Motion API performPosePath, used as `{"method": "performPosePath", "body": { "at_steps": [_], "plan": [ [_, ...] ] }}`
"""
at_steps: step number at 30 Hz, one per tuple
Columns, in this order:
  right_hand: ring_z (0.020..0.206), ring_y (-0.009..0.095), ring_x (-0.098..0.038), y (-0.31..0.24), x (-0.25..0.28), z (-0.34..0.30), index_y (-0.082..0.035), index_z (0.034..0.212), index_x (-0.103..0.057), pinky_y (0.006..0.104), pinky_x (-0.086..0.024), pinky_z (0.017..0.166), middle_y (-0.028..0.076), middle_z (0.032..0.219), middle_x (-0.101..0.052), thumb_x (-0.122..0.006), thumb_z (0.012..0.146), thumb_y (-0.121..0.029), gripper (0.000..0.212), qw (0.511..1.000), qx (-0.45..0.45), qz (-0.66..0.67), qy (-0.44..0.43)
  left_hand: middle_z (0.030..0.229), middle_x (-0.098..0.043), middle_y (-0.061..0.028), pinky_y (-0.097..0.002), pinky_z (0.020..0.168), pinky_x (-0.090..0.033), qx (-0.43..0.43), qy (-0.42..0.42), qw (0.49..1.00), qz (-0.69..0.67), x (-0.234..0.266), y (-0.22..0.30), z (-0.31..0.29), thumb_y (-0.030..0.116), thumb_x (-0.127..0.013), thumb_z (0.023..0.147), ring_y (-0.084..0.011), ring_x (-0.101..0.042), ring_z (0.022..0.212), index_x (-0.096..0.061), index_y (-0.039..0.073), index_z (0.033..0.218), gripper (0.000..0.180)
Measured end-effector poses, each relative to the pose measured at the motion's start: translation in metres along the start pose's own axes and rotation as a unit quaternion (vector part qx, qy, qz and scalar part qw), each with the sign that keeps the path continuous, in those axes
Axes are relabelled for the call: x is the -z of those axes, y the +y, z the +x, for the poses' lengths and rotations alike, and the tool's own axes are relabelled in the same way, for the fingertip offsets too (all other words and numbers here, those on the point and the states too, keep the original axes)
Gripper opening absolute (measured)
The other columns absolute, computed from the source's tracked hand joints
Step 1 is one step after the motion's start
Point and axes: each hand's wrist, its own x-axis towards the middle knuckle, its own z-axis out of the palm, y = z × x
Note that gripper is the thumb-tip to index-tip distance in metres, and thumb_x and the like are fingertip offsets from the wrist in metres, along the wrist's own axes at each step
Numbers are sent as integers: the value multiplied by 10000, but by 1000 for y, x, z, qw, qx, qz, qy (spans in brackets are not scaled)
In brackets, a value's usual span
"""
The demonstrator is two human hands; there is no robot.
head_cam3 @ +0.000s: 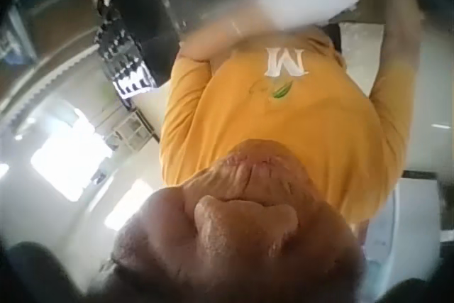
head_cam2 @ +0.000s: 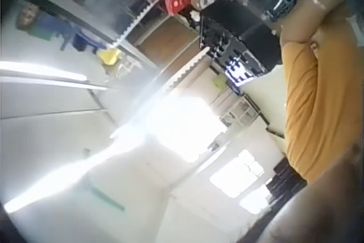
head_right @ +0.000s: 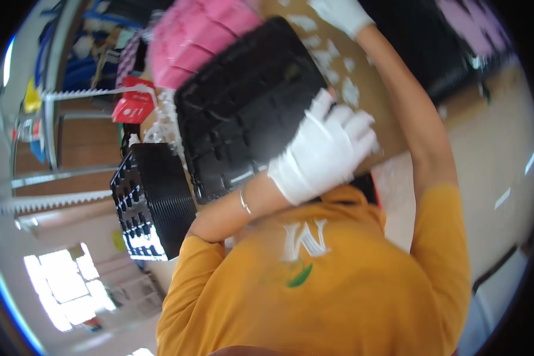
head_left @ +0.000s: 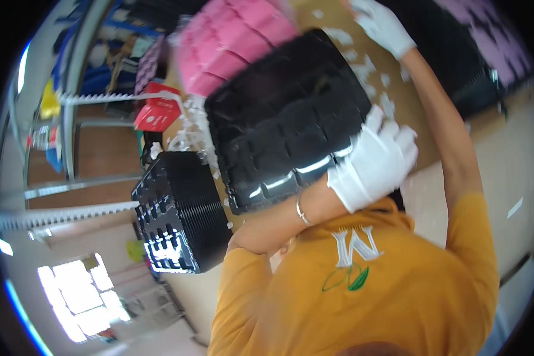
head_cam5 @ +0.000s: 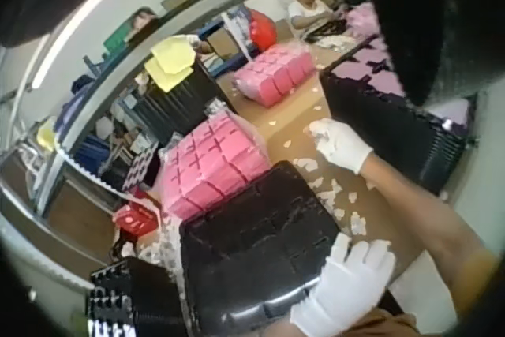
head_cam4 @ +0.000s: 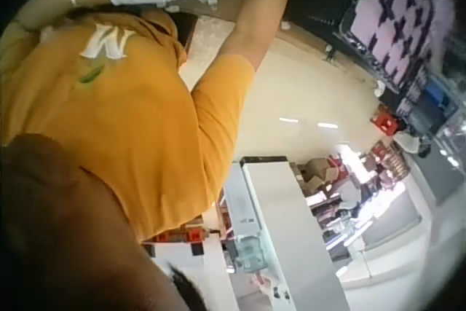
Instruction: The person peels small white adhesive squares from a strip and places them onto the surface of a black plastic tray. They then pick up a pink plastic insert and press it into the black tray, aligning it with the grid pattern. This process is repeated for multiple trays.
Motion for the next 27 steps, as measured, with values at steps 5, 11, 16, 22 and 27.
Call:
{"method": "performPosePath", "body": {
  "at_steps": [5, 11, 16, 22, 27],
  "plan": [
    [1040, 276, -630, -15, 18, 28, 8, 1170, -612, 324, -483, 921, 147, 1103, -656, -547, 864, -31, 315, 999, -30, 33, -6, 887, -612, -128, -419, 841, -494, 138, 57, 988, 44, 67, -90, -27, 111, -626, 757, -302, -619, 841, -609, 72, 962, 209],
    [934, 358, -611, -55, -42, 68, -35, 1047, -648, 379, -494, 832, 152, 990, -643, -545, 842, -90, 237, 995, 80, -49, 16, 1030, -673, -168, -388, 862, -512, 418, 257, 850, 191, 81, -264, -174, 139, -624, 844, -331, -649, 974, -672, 53, 1040, 219],
    [901, 363, -587, -82, -84, 115, -53, 998, -632, 410, -485, 785, 135, 943, -600, -571, 833, -72, 177, 981, 189, -25, -15, 1090, -670, -151, -391, 897, -506, 371, 287, 867, 167, 62, -338, -202, 139, -622, 835, -319, -629, 1046, -688, 89, 1045, 226],
    [959, 339, -599, -84, -98, 137, -48, 1107, -618, 398, -504, 821, 125, 1037, -606, -610, 800, -25, 308, 934, 266, -142, -191, 1263, -596, -140, -414, 896, -506, 469, 142, 849, 196, 68, -317, -193, 237, -716, 756, -327, -613, 1073, -633, 114, 1165, 435],
    [906, 308, -625, -76, -108, 138, -59, 1088, -641, 359, -512, 808, 96, 1025, -628, -679, 799, -110, 296, 948, 241, -124, -168, 1151, -650, -98, -417, 810, -519, 433, 98, 856, 265, 71, -313, -198, 214, -717, 740, -298, -634, 962, -667, 139, 1062, 335]
  ]
}}
